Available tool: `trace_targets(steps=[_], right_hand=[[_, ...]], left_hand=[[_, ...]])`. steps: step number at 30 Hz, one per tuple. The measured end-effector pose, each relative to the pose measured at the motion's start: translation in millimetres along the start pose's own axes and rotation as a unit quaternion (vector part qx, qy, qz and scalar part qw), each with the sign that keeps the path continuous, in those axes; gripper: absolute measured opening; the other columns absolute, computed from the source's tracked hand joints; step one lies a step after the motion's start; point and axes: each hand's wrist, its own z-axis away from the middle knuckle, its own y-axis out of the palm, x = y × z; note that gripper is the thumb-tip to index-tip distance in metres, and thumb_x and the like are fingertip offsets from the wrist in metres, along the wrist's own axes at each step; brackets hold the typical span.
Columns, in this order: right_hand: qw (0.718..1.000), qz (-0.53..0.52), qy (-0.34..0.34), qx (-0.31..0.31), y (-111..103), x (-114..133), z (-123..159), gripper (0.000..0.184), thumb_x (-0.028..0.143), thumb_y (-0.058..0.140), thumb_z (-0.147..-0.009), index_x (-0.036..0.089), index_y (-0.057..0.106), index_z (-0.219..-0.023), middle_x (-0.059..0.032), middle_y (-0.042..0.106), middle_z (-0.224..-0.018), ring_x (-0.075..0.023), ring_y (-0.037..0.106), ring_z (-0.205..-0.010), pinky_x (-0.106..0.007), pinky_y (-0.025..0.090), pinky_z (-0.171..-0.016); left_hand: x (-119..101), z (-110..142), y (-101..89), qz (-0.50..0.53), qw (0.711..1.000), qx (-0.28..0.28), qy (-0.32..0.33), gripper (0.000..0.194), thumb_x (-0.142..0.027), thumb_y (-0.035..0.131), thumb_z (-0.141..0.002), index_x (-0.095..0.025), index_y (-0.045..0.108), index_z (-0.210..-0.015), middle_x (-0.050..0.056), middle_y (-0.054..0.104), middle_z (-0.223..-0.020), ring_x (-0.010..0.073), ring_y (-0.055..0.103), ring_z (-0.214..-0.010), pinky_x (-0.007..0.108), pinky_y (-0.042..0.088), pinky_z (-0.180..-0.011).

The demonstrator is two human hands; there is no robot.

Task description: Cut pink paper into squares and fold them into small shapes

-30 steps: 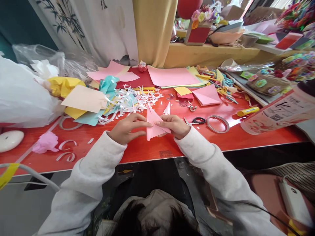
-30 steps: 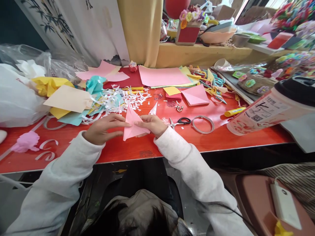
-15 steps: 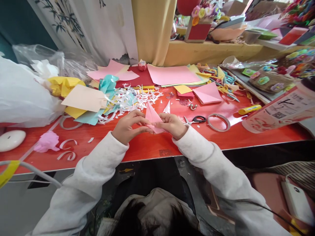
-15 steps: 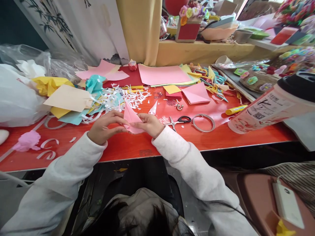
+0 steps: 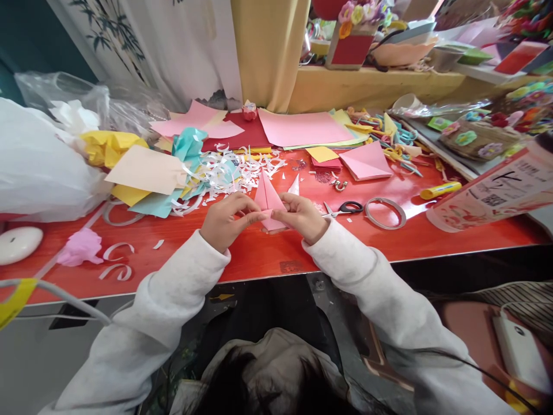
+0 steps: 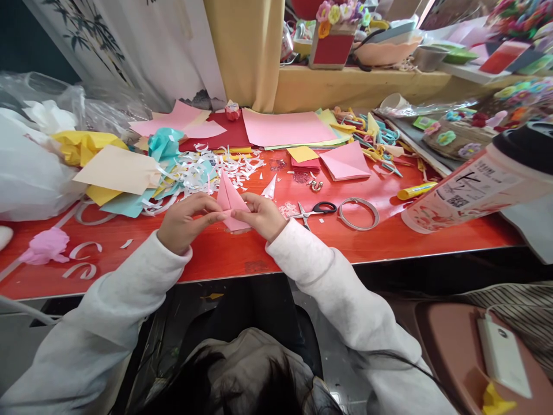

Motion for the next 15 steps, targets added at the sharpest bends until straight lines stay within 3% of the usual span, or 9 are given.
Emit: trace_targets(steps=[8,15], right_hand=[[0.999,-0.014,-0.01,0.04,-2.6,-2.0,-2.7,0.041,0.019,0.07,-0.059,0.014,0.053,-0.096,-0.0032,0.065,-0.083,-0.0153,0.063,-0.078,-0.035,0.048,-0.082],[0.999,0.005,-0.028,0.02,-0.1,-3.0,-3.7,0.041,0.02,0.071,-0.057,0.014,0.053,-0.093,-0.0027,0.066,-0.078,-0.0166,0.064,-0.076,-0.038,0.047,-0.083]], left_hand=[[1.1,-0.1,0.9,-0.019,0.998,-0.043,-0.051,0.025,-0.041,0.058,-0.071,-0.017,0.058,-0.065,0.001,0.058,-0.068,0.0105,0.052,-0.064,0.021,0.043,-0.059],[1.8,1.2,4.5,-0.006,0.992,-0.075,-0.099,0.022,-0.04,0.059,-0.071,-0.017,0.057,-0.07,-0.001,0.059,-0.067,0.0094,0.054,-0.06,0.021,0.043,-0.059]])
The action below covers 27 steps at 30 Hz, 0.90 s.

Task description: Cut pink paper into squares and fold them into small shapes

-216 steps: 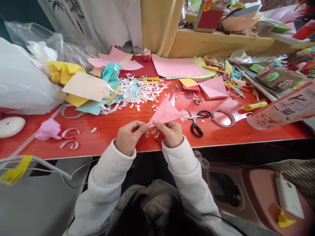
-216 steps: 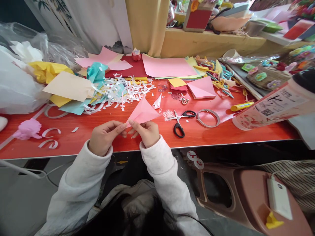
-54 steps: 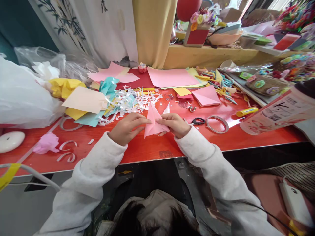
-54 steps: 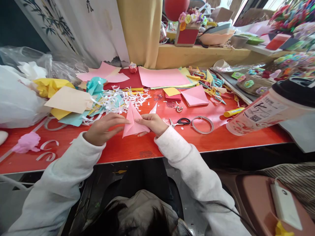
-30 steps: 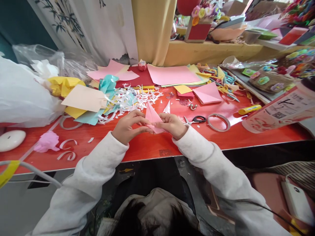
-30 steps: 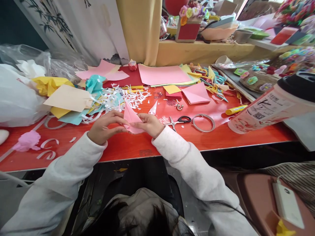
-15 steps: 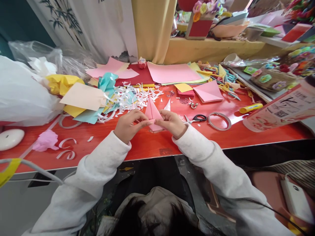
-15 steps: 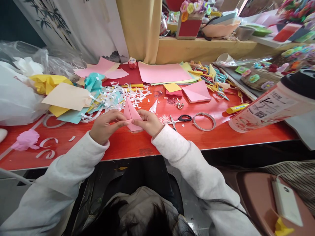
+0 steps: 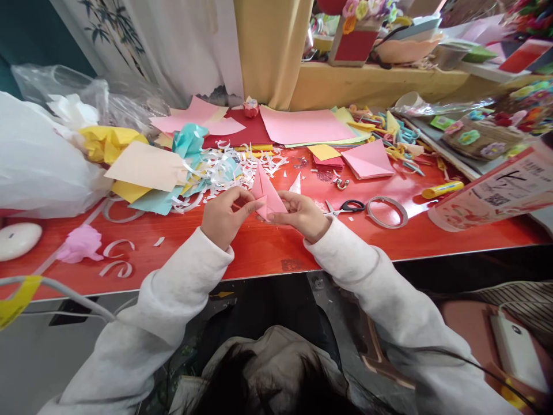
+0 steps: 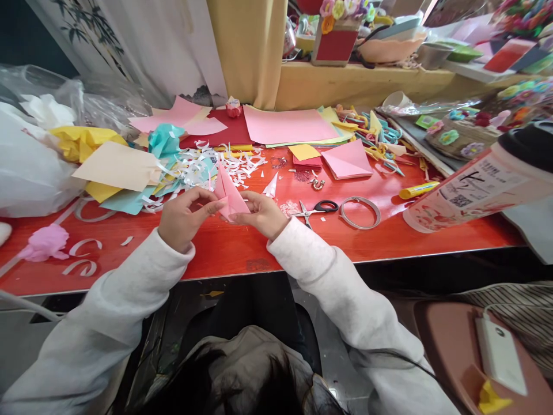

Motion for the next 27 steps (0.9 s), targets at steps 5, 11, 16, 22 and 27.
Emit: trace_targets(steps=[5,11,16,22,27], right_hand=[[1.0,-0.003,0.002,0.012,0.8,-0.9,0.1,0.039,0.019,0.07,-0.058,0.014,0.053,-0.093,-0.0022,0.066,-0.076,-0.0164,0.064,-0.075,-0.037,0.048,-0.083],[1.0,-0.005,0.003,0.009,1.0,-1.2,1.3,0.035,0.018,0.069,-0.06,0.013,0.053,-0.091,-0.003,0.066,-0.076,-0.0173,0.064,-0.078,-0.038,0.048,-0.084],[1.0,-0.02,0.006,0.013,0.5,-2.4,0.8,0.037,0.017,0.069,-0.06,0.014,0.053,-0.092,-0.0018,0.067,-0.075,-0.0163,0.065,-0.075,-0.037,0.048,-0.084],[0.999,-0.032,0.011,0.011,-0.8,-3.5,-0.4,0.041,0.014,0.07,-0.056,0.013,0.054,-0.094,-0.0006,0.067,-0.072,-0.0155,0.065,-0.072,-0.037,0.049,-0.082],[0.998,-0.062,0.023,-0.001,1.1,-0.5,0.4,0.03,0.017,0.069,-0.06,0.012,0.057,-0.087,-0.0014,0.066,-0.074,-0.0149,0.065,-0.074,-0.035,0.049,-0.082]], left_hand=[[-0.3,-0.2,0.9,-0.062,0.997,-0.021,0.041,0.021,-0.035,0.059,-0.072,-0.017,0.054,-0.062,-0.002,0.055,-0.062,0.0083,0.049,-0.058,0.019,0.04,-0.055],[-1.5,1.0,1.6,-0.089,0.993,-0.031,0.071,0.023,-0.034,0.056,-0.074,-0.016,0.051,-0.061,-0.002,0.053,-0.06,0.0077,0.048,-0.057,0.02,0.04,-0.056],[-0.5,2.0,2.4,-0.096,0.992,-0.034,0.073,0.023,-0.034,0.056,-0.074,-0.016,0.051,-0.062,-0.003,0.052,-0.061,0.0077,0.048,-0.057,0.02,0.04,-0.056],[0.7,2.0,4.4,-0.086,0.993,-0.035,0.072,0.021,-0.032,0.056,-0.074,-0.016,0.049,-0.062,-0.003,0.052,-0.06,0.0078,0.048,-0.056,0.021,0.042,-0.056],[2.0,2.1,3.9,-0.072,0.994,-0.029,0.075,0.022,-0.034,0.057,-0.073,-0.016,0.049,-0.063,-0.003,0.051,-0.061,0.0079,0.047,-0.056,0.021,0.043,-0.057]])
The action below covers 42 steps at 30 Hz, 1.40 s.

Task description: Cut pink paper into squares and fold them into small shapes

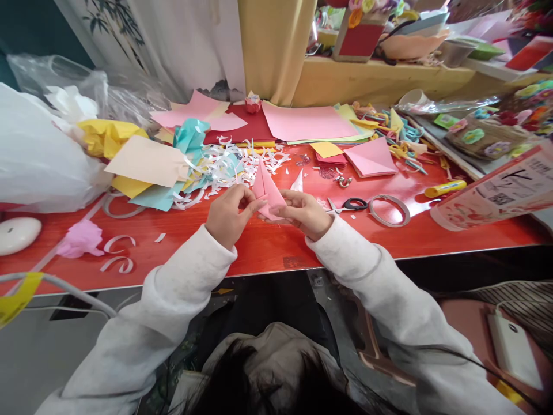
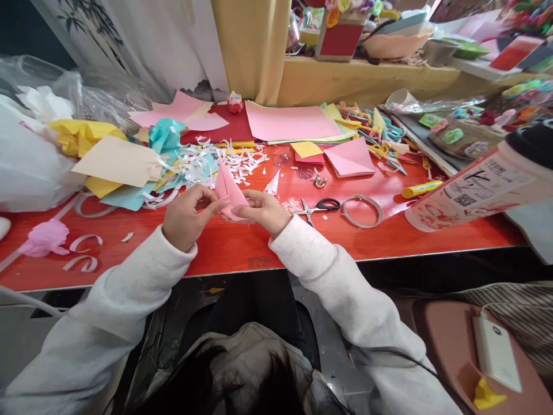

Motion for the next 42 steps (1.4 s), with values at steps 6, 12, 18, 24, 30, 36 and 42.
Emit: trace_targets(steps=[6,12,18,24,30,36,42], right_hand=[[0.998,0.04,0.052,0.014,-1.6,-2.0,-2.4,0.028,0.017,0.072,-0.057,0.012,0.058,-0.081,-0.002,0.066,-0.072,-0.0142,0.065,-0.07,-0.034,0.051,-0.077],[0.997,0.039,0.062,0.017,-2.3,-3.3,-1.8,0.033,0.012,0.072,-0.054,0.011,0.058,-0.084,-0.0017,0.067,-0.07,-0.0131,0.065,-0.065,-0.027,0.054,-0.067],[0.997,0.06,0.04,0.034,1.1,-3.0,-1.8,0.038,0.01,0.07,-0.056,0.012,0.054,-0.09,-0.0015,0.067,-0.072,-0.0134,0.065,-0.064,-0.027,0.055,-0.065],[0.996,0.081,0.018,0.046,1.5,-2.9,-0.8,0.036,0.014,0.067,-0.062,0.011,0.05,-0.094,-0.0041,0.066,-0.075,-0.0159,0.065,-0.064,-0.034,0.055,-0.067],[0.994,0.086,0.038,0.056,2.5,-5.6,-0.4,0.052,0.013,0.067,-0.063,0.013,0.04,-0.108,-0.0028,0.065,-0.072,-0.0172,0.065,-0.063,-0.035,0.055,-0.063],[0.994,0.083,0.024,0.062,1.1,-3.4,0.2,0.053,0.014,0.067,-0.064,0.013,0.039,-0.11,-0.0027,0.066,-0.073,-0.0151,0.065,-0.062,-0.031,0.056,-0.062],[0.995,0.077,0.036,0.051,1.0,-2.0,1.3,0.05,0.014,0.068,-0.062,0.013,0.043,-0.105,-0.0007,0.065,-0.067,-0.0159,0.065,-0.061,-0.029,0.056,-0.058]], left_hand=[[-0.3,0.8,0.6,-0.008,1.0,0.008,0.008,0.021,-0.034,0.057,-0.073,-0.017,0.049,-0.063,-0.003,0.051,-0.061,0.0085,0.048,-0.057,0.021,0.043,-0.058],[4.2,0.7,2.4,0.108,0.992,0.021,-0.069,0.033,-0.029,0.067,-0.063,-0.018,0.046,-0.086,-0.005,0.048,-0.065,0.0079,0.049,-0.057,0.021,0.043,-0.056],[6.0,-1.6,1.5,0.213,0.964,0.074,-0.144,0.03,-0.035,0.066,-0.062,-0.015,0.053,-0.081,0.001,0.057,-0.07,0.0109,0.054,-0.061,0.024,0.045,-0.058],[0.1,-4.5,-3.0,0.23,0.948,0.129,-0.177,0.03,-0.039,0.066,-0.062,-0.013,0.057,-0.075,0.001,0.058,-0.066,0.0108,0.053,-0.055,0.024,0.044,-0.054],[1.1,-5.2,-3.5,0.14,0.96,0.164,-0.18,0.03,-0.043,0.062,-0.065,-0.013,0.06,-0.061,-0.002,0.052,-0.049,0.0084,0.046,-0.048,0.021,0.036,-0.047],[-0.9,-6.7,-4.1,0.197,0.937,0.19,-0.218,0.032,-0.044,0.062,-0.065,-0.013,0.057,-0.059,-0.002,0.052,-0.048,0.0076,0.047,-0.044,0.021,0.037,-0.046],[0.1,-6.1,-6.0,0.196,0.939,0.186,-0.211,0.036,-0.043,0.064,-0.063,-0.014,0.05,-0.047,-0.003,0.047,-0.042,0.0066,0.042,-0.039,0.021,0.033,-0.042]])
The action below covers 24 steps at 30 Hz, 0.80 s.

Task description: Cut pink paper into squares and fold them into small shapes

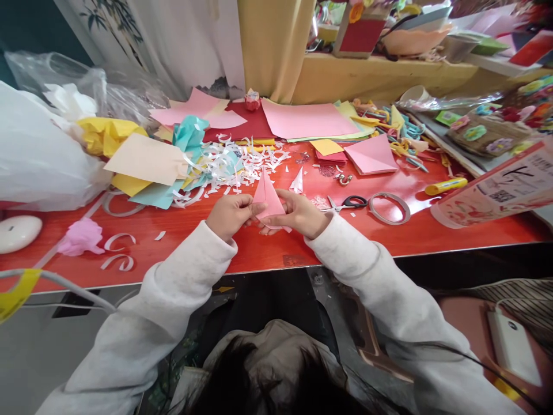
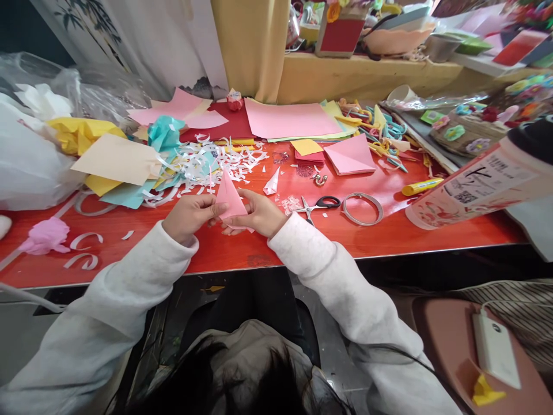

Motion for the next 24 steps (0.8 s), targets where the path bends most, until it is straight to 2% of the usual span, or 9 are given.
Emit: trace_targets(steps=[6,11,16,19,22,24], right_hand=[[1.0,0.001,0.003,-0.01,-0.4,-1.2,-1.8,0.052,0.014,0.069,-0.061,0.013,0.042,-0.106,-0.002,0.066,-0.069,-0.0167,0.065,-0.062,-0.032,0.056,-0.061],[1.0,0.022,0.019,-0.007,-0.3,-1.4,-1.9,0.06,0.012,0.068,-0.061,0.013,0.036,-0.112,0.0005,0.065,-0.063,-0.0159,0.065,-0.057,-0.028,0.055,-0.055],[1.0,0.025,0.001,0.004,-2.5,-6.0,-3.8,0.07,0.013,0.069,-0.06,0.012,0.03,-0.119,0.0018,0.064,-0.061,-0.015,0.063,-0.053,-0.026,0.054,-0.052],[0.998,0.053,-0.005,0.019,-2.1,-7.1,-2.5,0.077,0.019,0.069,-0.062,0.015,0.025,-0.124,0.0021,0.063,-0.063,-0.0143,0.063,-0.054,-0.027,0.054,-0.053],[0.989,0.127,-0.07,-0.008,-1.6,-3.3,3.4,0.078,0.028,0.067,-0.065,0.019,0.023,-0.128,0.0029,0.062,-0.065,-0.0133,0.062,-0.059,-0.028,0.053,-0.059],[0.972,0.187,-0.134,-0.052,-2.8,0.8,8.4,0.059,0.034,0.056,-0.075,0.021,0.029,-0.126,0.0008,0.062,-0.072,-0.0126,0.061,-0.065,-0.027,0.051,-0.064]], left_hand=[[0.1,-0.7,-0.2,-0.002,1.0,0.021,-0.005,0.029,-0.04,0.066,-0.062,-0.013,0.057,-0.055,-0.001,0.052,-0.047,0.0077,0.045,-0.043,0.022,0.035,-0.045],[-1.2,-0.7,-0.2,0.008,1.0,-0.026,-0.015,0.029,-0.037,0.069,-0.058,-0.014,0.053,-0.05,-0.004,0.046,-0.043,0.0065,0.04,-0.04,0.021,0.031,-0.041],[-3.8,-0.9,0.8,0.04,0.999,0.008,-0.016,0.021,-0.033,0.068,-0.06,-0.013,0.06,-0.063,-0.002,0.054,-0.051,0.0075,0.046,-0.045,0.021,0.037,-0.045],[-5.2,-0.8,-0.7,0.059,0.998,-0.005,-0.016,0.022,-0.034,0.066,-0.062,-0.013,0.061,-0.063,-0.001,0.055,-0.052,0.0077,0.047,-0.044,0.022,0.038,-0.044],[-4.7,-0.4,-4.3,0.073,0.996,-0.041,-0.019,0.026,-0.035,0.068,-0.061,-0.013,0.057,-0.053,-0.002,0.049,-0.044,0.0067,0.044,-0.039,0.021,0.036,-0.04],[-3.5,0.0,-6.7,0.098,0.993,-0.05,-0.037,0.028,-0.037,0.07,-0.059,-0.013,0.056,-0.053,-0.002,0.049,-0.042,0.0067,0.043,-0.036,0.021,0.034,-0.036]])
